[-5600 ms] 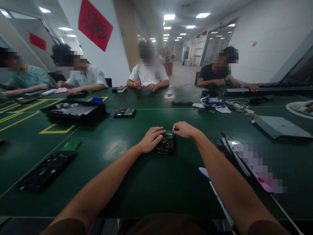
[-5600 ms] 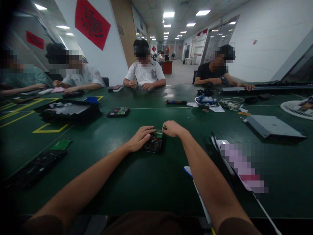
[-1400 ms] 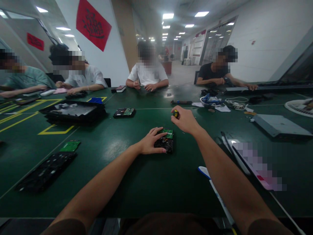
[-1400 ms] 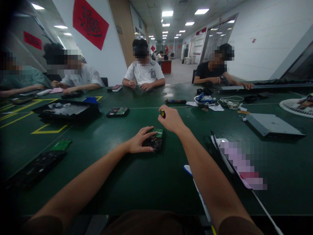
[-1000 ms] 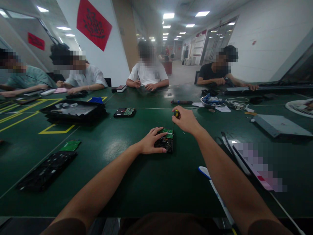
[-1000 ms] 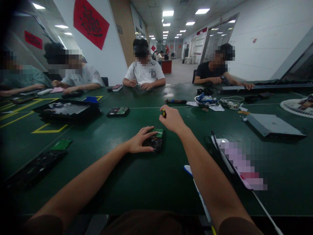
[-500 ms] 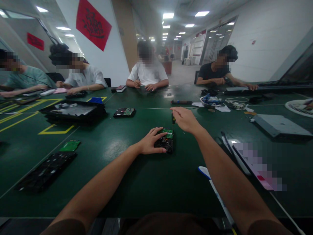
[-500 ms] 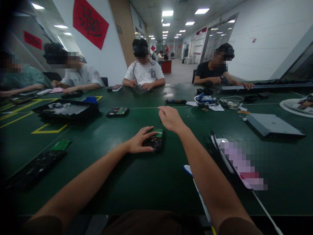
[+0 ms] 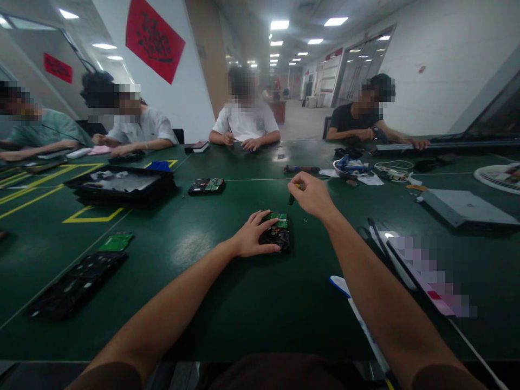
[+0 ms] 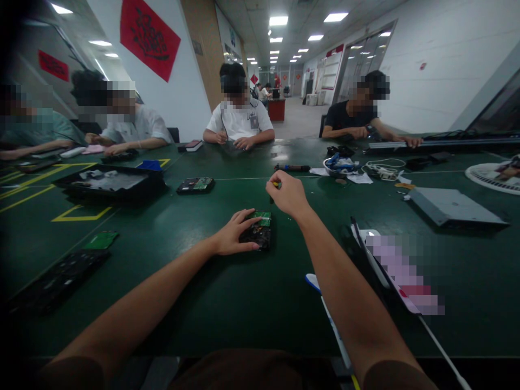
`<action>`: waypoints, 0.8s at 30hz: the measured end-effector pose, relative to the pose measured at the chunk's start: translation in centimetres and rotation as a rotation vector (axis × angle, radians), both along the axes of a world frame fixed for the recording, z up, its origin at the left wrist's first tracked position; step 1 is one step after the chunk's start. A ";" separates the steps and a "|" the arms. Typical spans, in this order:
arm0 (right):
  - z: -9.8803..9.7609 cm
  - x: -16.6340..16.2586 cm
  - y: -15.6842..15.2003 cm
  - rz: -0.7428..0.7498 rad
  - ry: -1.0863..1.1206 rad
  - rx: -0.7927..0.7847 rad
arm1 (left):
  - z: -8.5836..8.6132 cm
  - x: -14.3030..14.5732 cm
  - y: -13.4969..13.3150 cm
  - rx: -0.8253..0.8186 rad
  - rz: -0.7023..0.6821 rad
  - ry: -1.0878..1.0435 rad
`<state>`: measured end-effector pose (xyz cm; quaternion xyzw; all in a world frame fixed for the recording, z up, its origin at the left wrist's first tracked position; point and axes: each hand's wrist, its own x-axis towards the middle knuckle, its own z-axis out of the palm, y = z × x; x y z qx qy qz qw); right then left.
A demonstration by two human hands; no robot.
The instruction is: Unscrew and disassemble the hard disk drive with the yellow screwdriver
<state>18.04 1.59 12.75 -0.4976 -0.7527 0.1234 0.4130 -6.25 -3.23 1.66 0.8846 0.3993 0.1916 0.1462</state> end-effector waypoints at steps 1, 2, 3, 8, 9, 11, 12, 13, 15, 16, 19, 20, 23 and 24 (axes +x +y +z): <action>0.0 0.0 0.0 0.029 0.013 -0.016 | 0.0 0.0 0.0 0.000 0.000 0.005; -0.1 0.0 0.0 0.067 0.029 -0.039 | -0.1 -0.1 0.0 0.001 -0.001 0.007; -0.2 -0.1 0.1 0.105 0.048 -0.068 | -0.1 -0.1 0.1 0.003 -0.002 0.008; -0.4 -0.1 0.5 0.187 0.134 -0.216 | -0.1 0.0 0.1 0.017 -0.004 -0.003; -0.4 -0.1 0.6 0.193 0.124 -0.207 | -0.1 0.0 0.0 0.018 -0.004 -0.003; -0.4 0.0 0.7 0.203 0.083 -0.146 | -0.1 0.0 0.0 0.015 -0.005 -0.005; -0.4 0.0 0.7 0.199 0.070 -0.118 | 0.0 0.0 0.0 0.013 -0.005 -0.007; -0.3 0.0 0.7 0.185 0.066 -0.103 | 0.0 0.0 0.0 0.010 -0.003 -0.009; -0.3 0.0 0.5 0.140 0.079 -0.114 | 0.0 0.0 0.0 0.007 -0.001 -0.010; -0.3 -0.1 0.4 0.129 0.092 -0.131 | 0.0 0.0 0.0 0.007 0.001 -0.007; -0.3 -0.3 0.1 0.190 0.143 -0.183 | -0.1 -0.1 0.0 0.004 0.004 0.000; -0.3 -0.4 0.1 0.224 0.161 -0.202 | -0.1 0.0 0.0 0.002 0.005 -0.001; -0.5 -0.6 0.1 0.277 0.219 -0.271 | -0.1 0.0 0.0 -0.003 0.006 -0.004; -0.6 -0.6 0.2 0.278 0.230 -0.288 | -0.1 0.0 0.0 -0.003 0.006 -0.005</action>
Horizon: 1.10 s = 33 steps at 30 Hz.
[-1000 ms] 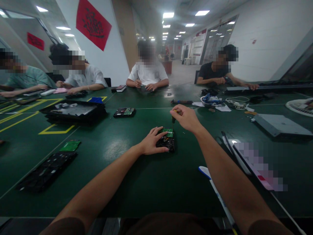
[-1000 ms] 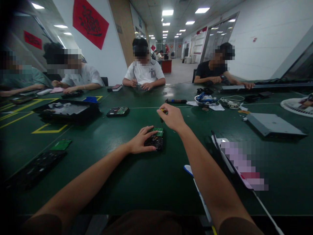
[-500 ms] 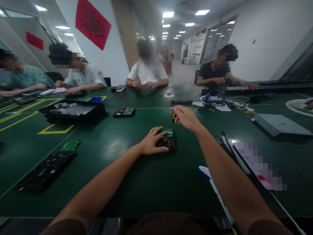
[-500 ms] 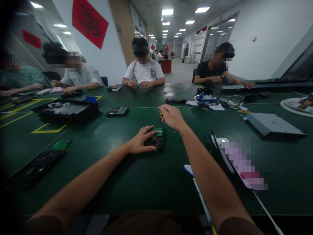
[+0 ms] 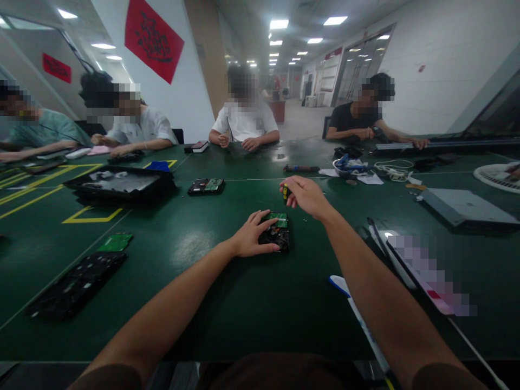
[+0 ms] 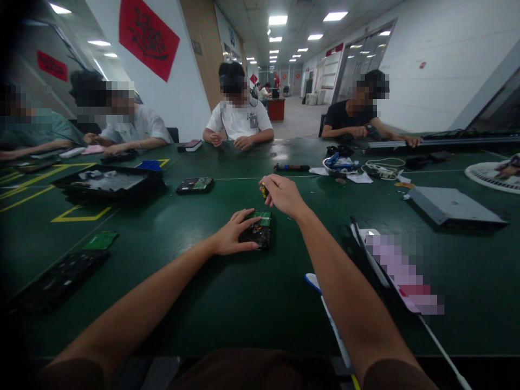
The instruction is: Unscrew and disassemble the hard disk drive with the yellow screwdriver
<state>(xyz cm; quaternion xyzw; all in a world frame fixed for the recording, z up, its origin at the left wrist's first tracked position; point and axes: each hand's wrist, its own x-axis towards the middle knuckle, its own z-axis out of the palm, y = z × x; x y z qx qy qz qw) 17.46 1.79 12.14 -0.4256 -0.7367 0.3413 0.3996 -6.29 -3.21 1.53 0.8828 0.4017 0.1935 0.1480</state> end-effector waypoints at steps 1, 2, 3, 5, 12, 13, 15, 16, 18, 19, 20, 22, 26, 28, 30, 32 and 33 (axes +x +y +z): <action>0.0 0.0 0.1 -0.001 -0.002 -0.007 | 0.0 0.0 0.0 0.001 -0.001 0.000; -0.1 0.1 0.2 -0.006 -0.016 0.007 | 0.0 0.0 0.0 0.002 -0.002 0.001; -0.1 0.2 0.3 -0.011 -0.040 0.038 | 0.0 0.0 0.0 0.002 -0.004 0.002; -0.1 0.3 0.4 -0.027 -0.088 0.124 | 0.0 -0.1 0.0 0.003 -0.006 0.006; -0.1 0.5 0.4 -0.107 -0.054 0.122 | 0.0 0.0 0.0 0.025 -0.008 0.013; 0.0 0.4 0.3 -0.091 -0.036 0.108 | 0.0 0.0 0.0 0.027 -0.008 0.010; 0.1 0.3 0.2 -0.042 -0.005 0.077 | 0.0 0.0 0.0 0.029 -0.007 0.006; 0.1 0.3 0.1 -0.023 0.004 0.062 | 0.0 0.0 0.0 0.029 -0.008 0.006; 0.0 0.2 0.2 -0.004 0.014 0.033 | 0.0 -0.1 0.0 0.028 -0.010 0.010; 0.0 0.3 0.3 -0.003 0.021 0.018 | 0.0 -0.1 0.0 0.025 -0.010 0.012; -0.1 0.3 0.4 -0.004 0.032 0.002 | 0.0 -0.1 0.0 0.021 -0.009 0.013; -0.3 0.4 0.7 -0.007 0.042 -0.018 | 0.0 -0.1 0.0 0.012 -0.003 0.009; -0.2 0.7 0.8 -0.023 -0.018 0.069 | 0.0 -0.1 -0.1 0.007 0.002 0.001; 0.0 0.8 0.6 -0.059 -0.040 0.109 | 0.1 -0.1 -0.1 0.010 -0.001 0.002; 0.2 0.8 0.5 -0.095 -0.047 0.106 | 0.1 -0.1 -0.1 0.010 -0.003 0.011; 0.4 0.7 0.3 -0.096 -0.047 0.093 | 0.0 -0.1 0.0 0.006 0.002 0.024; 0.6 0.7 0.3 -0.081 -0.046 0.092 | 0.0 -0.1 0.0 0.006 0.005 0.029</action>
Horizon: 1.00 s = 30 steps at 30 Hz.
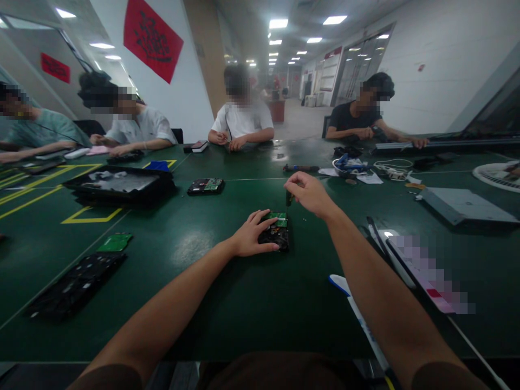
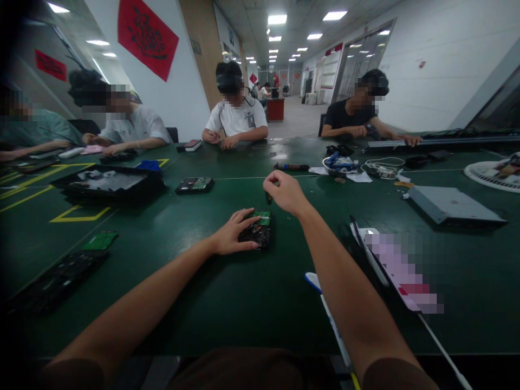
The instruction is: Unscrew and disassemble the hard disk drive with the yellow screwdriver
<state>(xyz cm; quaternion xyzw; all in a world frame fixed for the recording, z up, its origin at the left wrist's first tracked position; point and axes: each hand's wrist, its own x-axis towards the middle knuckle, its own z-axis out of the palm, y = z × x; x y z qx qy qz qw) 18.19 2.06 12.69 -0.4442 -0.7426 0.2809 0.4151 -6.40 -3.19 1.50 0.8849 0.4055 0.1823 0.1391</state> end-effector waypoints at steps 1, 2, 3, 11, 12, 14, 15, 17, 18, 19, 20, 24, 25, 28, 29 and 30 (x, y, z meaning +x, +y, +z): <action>0.2 0.0 0.0 0.023 0.000 -0.003 | 0.0 0.0 0.0 0.001 0.002 0.003; 0.3 0.0 0.0 0.049 0.002 -0.009 | -0.1 0.0 0.1 0.003 0.002 0.004; 0.5 -0.1 0.0 0.076 0.004 -0.018 | -0.1 0.0 0.1 0.007 0.000 0.004; 1.3 -0.8 0.2 0.198 -0.040 -0.132 | -0.2 0.1 0.0 0.006 0.001 -0.016; 1.4 -0.9 0.1 0.207 -0.050 -0.137 | -0.2 0.1 0.0 0.006 0.001 -0.017; 1.7 -1.0 0.0 0.214 -0.067 -0.140 | -0.2 0.1 0.0 0.007 0.000 -0.017; 1.8 -0.9 -0.1 0.213 -0.075 -0.142 | -0.2 0.1 0.0 0.008 0.000 -0.018; 2.0 -0.8 -0.1 0.208 -0.094 -0.148 | -0.2 0.0 0.1 0.006 -0.002 -0.021; 2.0 -0.7 -0.1 0.203 -0.102 -0.155 | -0.2 0.0 0.1 0.004 -0.004 -0.021; 2.0 -0.6 0.0 0.198 -0.109 -0.166 | -0.2 0.0 0.1 0.003 -0.006 -0.019; 2.0 -0.5 0.1 0.194 -0.110 -0.179 | -0.2 0.0 0.1 0.001 -0.008 -0.017; 2.0 -0.3 0.2 0.197 -0.032 -0.271 | -0.1 0.0 0.2 -0.005 -0.012 -0.009; 2.0 -0.3 0.2 0.207 -0.001 -0.297 | -0.1 0.0 0.2 -0.007 -0.011 -0.007; 2.1 0.0 0.3 0.207 0.003 -0.279 | 0.1 0.0 0.2 -0.014 -0.011 -0.006; 2.2 0.1 0.4 0.186 -0.030 -0.234 | 0.1 0.0 0.1 -0.017 -0.012 -0.010; 2.2 0.3 0.5 0.155 -0.069 -0.181 | 0.2 0.0 0.1 -0.018 -0.012 -0.016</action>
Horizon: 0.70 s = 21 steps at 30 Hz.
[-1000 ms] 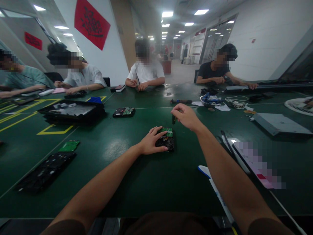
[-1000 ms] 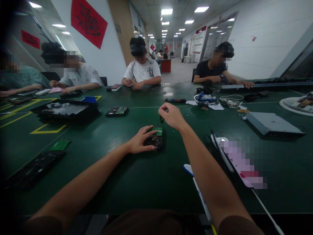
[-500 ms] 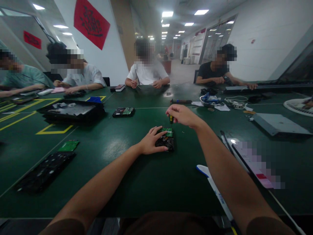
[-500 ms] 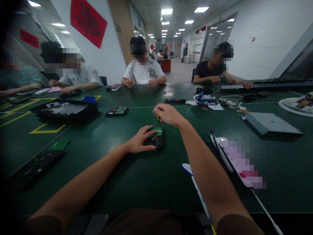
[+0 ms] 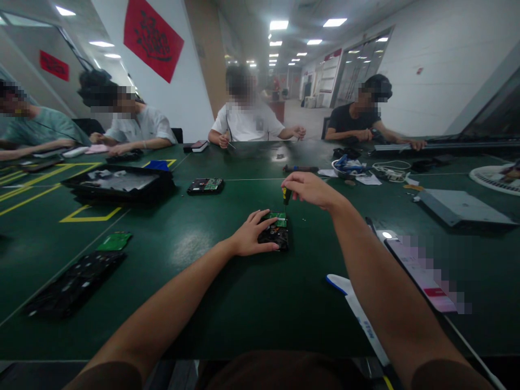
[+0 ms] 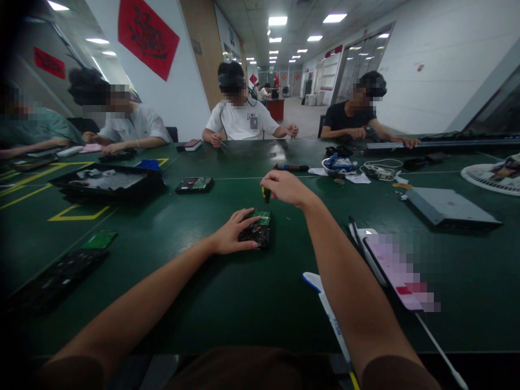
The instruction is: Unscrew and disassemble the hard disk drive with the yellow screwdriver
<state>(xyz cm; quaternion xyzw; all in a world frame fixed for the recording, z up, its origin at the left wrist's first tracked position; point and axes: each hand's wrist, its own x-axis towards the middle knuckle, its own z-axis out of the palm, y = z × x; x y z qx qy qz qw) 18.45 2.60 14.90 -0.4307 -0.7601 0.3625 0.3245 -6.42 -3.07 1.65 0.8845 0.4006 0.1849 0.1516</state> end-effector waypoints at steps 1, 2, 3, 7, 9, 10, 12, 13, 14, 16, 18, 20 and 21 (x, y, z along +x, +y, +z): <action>0.0 0.1 0.1 -0.032 -0.032 0.049 | 0.0 0.0 0.0 0.001 0.001 -0.009; -0.1 0.2 0.3 -0.068 -0.050 0.077 | 0.0 0.0 -0.1 0.004 0.004 -0.018; -0.1 0.3 0.4 -0.104 -0.061 0.093 | 0.0 0.0 -0.1 0.006 0.006 -0.023; -0.5 0.2 0.7 -0.129 -0.032 0.101 | 0.1 0.1 -0.2 0.002 0.013 -0.018; -0.6 0.0 0.6 -0.067 0.015 0.085 | 0.0 0.1 -0.3 0.003 0.015 -0.016; -0.7 -0.1 0.6 -0.033 0.039 0.074 | 0.0 0.1 -0.3 0.006 0.016 -0.017; -0.7 -0.2 0.6 0.014 0.070 0.052 | 0.0 0.1 -0.3 0.011 0.012 -0.014; -0.8 -0.2 0.6 0.027 0.080 0.034 | 0.0 0.1 -0.3 0.014 0.010 -0.014; -0.8 -0.2 0.6 0.034 0.091 0.009 | 0.0 0.1 -0.3 0.018 0.009 -0.013; -0.8 -0.2 0.5 0.042 0.118 -0.046 | -0.1 0.1 -0.2 0.024 0.008 -0.008; -0.7 -0.1 0.5 0.042 0.118 -0.048 | -0.1 0.1 -0.2 0.028 0.008 -0.002; -0.6 0.0 0.5 0.014 0.071 0.021 | -0.1 0.0 -0.2 0.026 0.005 0.006; -0.5 0.0 0.5 -0.011 0.037 0.060 | 0.0 0.0 -0.2 0.023 0.004 0.008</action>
